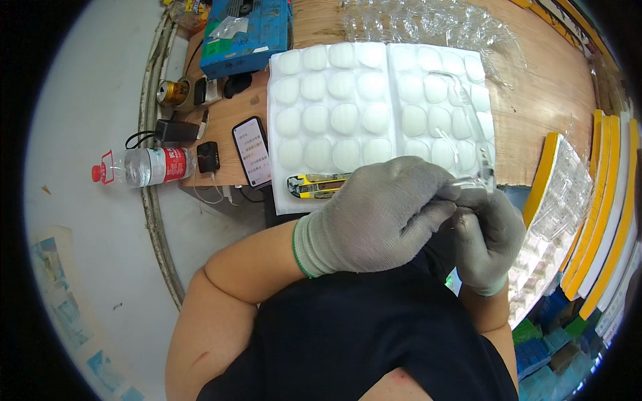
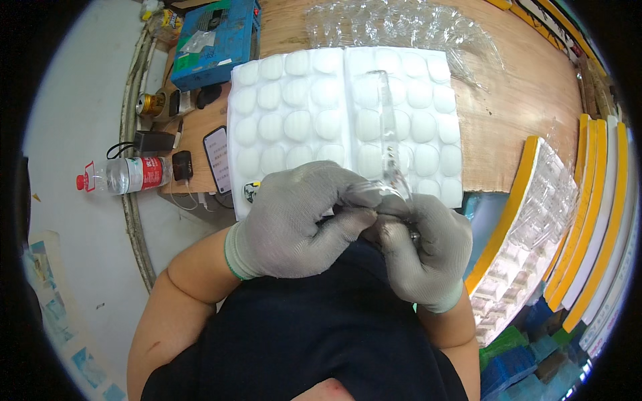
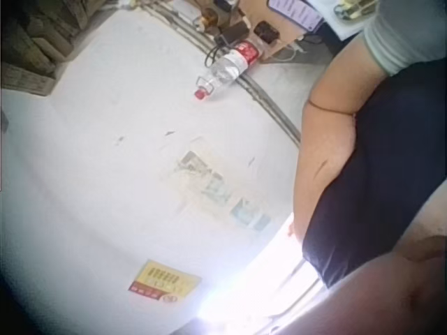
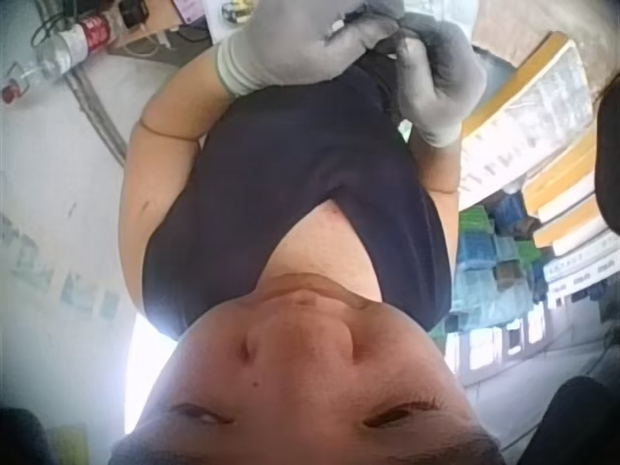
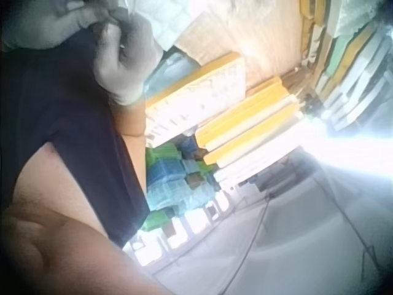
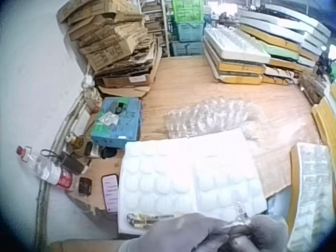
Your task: The person assembles a pair of eyeglasses by hand, attaching the temples to the front frame and adjusting the hinges. They repeatedly pick up and place the glasses on a white foam pad while working at a cluttered workbench.
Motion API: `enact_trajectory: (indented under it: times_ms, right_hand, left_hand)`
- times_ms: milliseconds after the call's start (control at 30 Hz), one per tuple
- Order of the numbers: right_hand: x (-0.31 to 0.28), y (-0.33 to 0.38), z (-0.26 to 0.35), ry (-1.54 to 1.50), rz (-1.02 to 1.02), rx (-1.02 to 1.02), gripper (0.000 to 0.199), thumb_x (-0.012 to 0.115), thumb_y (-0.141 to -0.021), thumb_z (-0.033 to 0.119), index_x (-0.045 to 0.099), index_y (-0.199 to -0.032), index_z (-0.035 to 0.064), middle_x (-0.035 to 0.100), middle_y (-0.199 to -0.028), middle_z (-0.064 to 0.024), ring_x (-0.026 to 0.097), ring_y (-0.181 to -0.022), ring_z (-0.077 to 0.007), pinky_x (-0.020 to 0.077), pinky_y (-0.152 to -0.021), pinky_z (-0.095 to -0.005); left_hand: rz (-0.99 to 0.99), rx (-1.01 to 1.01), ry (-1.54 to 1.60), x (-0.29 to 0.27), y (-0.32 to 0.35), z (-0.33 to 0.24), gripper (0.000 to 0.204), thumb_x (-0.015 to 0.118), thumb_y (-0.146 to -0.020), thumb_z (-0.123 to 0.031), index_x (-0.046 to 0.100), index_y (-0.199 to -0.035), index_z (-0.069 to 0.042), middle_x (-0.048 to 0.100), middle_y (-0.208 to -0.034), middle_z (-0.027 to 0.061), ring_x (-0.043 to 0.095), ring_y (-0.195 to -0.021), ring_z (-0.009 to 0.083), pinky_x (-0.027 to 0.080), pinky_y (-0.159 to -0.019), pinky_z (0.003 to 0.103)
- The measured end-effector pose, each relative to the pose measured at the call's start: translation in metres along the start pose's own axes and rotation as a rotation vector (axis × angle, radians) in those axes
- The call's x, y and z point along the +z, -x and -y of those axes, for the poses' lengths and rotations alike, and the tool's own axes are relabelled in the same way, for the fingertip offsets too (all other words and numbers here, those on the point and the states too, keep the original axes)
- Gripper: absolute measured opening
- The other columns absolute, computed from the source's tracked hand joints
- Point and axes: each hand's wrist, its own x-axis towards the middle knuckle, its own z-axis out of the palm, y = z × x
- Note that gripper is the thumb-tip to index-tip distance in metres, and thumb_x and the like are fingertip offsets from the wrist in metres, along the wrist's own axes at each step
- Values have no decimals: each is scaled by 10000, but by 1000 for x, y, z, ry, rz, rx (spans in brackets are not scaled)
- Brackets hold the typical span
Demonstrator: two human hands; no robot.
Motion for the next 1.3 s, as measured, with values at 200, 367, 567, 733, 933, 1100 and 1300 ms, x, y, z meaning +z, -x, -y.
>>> enact_trajectory:
  times_ms: [200, 367, 567, 733, 933, 1100, 1300]
  right_hand:
    - [-58, -18, -83, 329, -166, 30, 157, 648, -896, -30, 691, -1047, -41, 745, -871, -178, 751, -780, -256, 571, -743, -345]
    - [-138, -32, -218, 651, -6, 199, 179, 678, -911, 96, 716, -1042, -19, 718, -963, -204, 705, -893, -352, 545, -807, -394]
    - [-124, -30, -211, 853, -41, 198, 246, 703, -867, 83, 704, -1106, 24, 687, -1125, -173, 648, -1071, -371, 517, -940, -427]
    - [-70, -39, -134, 617, -137, -22, 402, 761, -800, 55, 686, -1195, 73, 663, -1189, -148, 616, -1124, -349, 486, -993, -418]
    - [33, -82, -73, 812, 139, -34, 358, 758, -769, 100, 684, -1111, 26, 656, -1069, -162, 633, -964, -331, 531, -831, -447]
    - [44, -91, -79, 843, 123, 67, 263, 745, -777, 91, 670, -1015, 10, 657, -1033, -160, 640, -909, -326, 536, -783, -428]
    - [32, -61, -37, -63, 102, -85, 151, 719, -823, -40, 629, -935, 4, 666, -839, -106, 639, -687, -170, 494, -658, -272]
  left_hand:
    - [-37, -32, -124, -11, -37, 64, 280, 729, -894, -135, 660, -1126, 4, 704, -1012, 146, 708, -885, 242, 564, -769, 332]
    - [-319, -474, -769, -75, -166, 205, 479, 625, -948, -267, 558, -1329, 16, 569, -1344, 249, 563, -1239, 357, 526, -938, 448]
    - [-88, -1095, -65, -83, -230, 287, 310, 642, -929, -189, 592, -1169, 0, 585, -1091, 133, 585, -1006, 257, 541, -805, 400]
    - [-256, -1054, 52, -114, -219, 264, 138, 722, -858, -170, 630, -843, -68, 542, -745, 16, 516, -628, 143, 472, -540, 312]
    - [-478, -538, 467, -142, -177, 213, 173, 724, -939, -223, 678, -985, -63, 562, -763, -12, 468, -608, 83, 372, -537, 216]
    - [-257, -281, -69, -103, -64, 86, 234, 658, -979, -166, 663, -1148, -4, 655, -899, 32, 590, -775, 99, 498, -716, 245]
    - [-126, -255, 56, -54, 21, 51, 208, 553, -1016, -103, 608, -1153, 43, 727, -985, 170, 722, -895, 218, 558, -795, 307]
